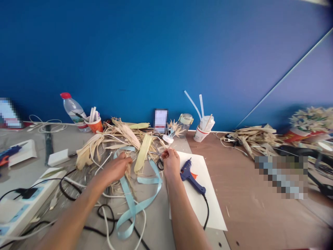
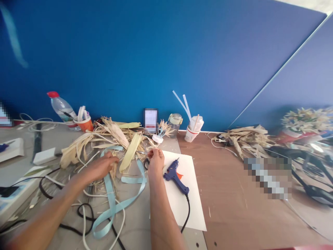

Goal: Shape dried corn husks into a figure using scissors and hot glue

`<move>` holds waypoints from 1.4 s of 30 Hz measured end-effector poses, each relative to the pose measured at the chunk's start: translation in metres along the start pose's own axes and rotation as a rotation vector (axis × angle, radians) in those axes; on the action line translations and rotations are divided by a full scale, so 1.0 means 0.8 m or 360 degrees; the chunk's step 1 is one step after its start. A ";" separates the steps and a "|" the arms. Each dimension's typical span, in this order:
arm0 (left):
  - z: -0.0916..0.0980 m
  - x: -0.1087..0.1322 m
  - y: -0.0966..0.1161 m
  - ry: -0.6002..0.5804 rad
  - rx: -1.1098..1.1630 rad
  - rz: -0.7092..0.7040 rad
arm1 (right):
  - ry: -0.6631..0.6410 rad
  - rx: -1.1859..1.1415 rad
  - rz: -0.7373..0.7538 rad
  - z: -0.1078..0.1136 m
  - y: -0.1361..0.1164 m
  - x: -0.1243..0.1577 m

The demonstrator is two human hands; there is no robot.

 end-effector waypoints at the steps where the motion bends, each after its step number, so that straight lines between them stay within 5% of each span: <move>1: -0.001 0.000 0.001 -0.0018 -0.0023 -0.0008 | -0.0006 0.0001 0.0008 0.000 0.000 0.001; 18: 0.001 -0.003 0.010 0.0107 0.0004 -0.0150 | -0.0022 -0.0072 -0.0056 -0.003 0.002 0.002; 26: -0.004 -0.003 0.014 -0.0078 0.0066 -0.0258 | -0.0011 -0.0093 -0.0084 -0.003 0.001 0.004; 30: -0.004 -0.006 0.009 0.0087 0.0228 -0.0282 | -0.0026 -0.0106 -0.0110 -0.003 0.000 0.004; 33: 0.007 -0.011 0.009 0.0440 0.0548 -0.0166 | -0.0022 -0.0114 -0.0114 -0.003 0.001 0.002; 36: 0.020 -0.010 0.016 0.0722 0.1180 0.0206 | -0.0039 -0.0074 -0.0079 -0.004 0.005 0.002; 42: 0.008 -0.003 0.057 0.0585 0.2790 0.0608 | -0.0455 0.0127 -0.0008 -0.023 0.014 0.035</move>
Point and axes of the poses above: each hand's wrist, its own x-axis away from the middle knuckle, its own z-axis out of the back of the hand, y = z × x, the point moved 2 cm from there along -x, towards the middle knuckle, and after that the axes turned 7 degrees about y, right-handed, at the moved point
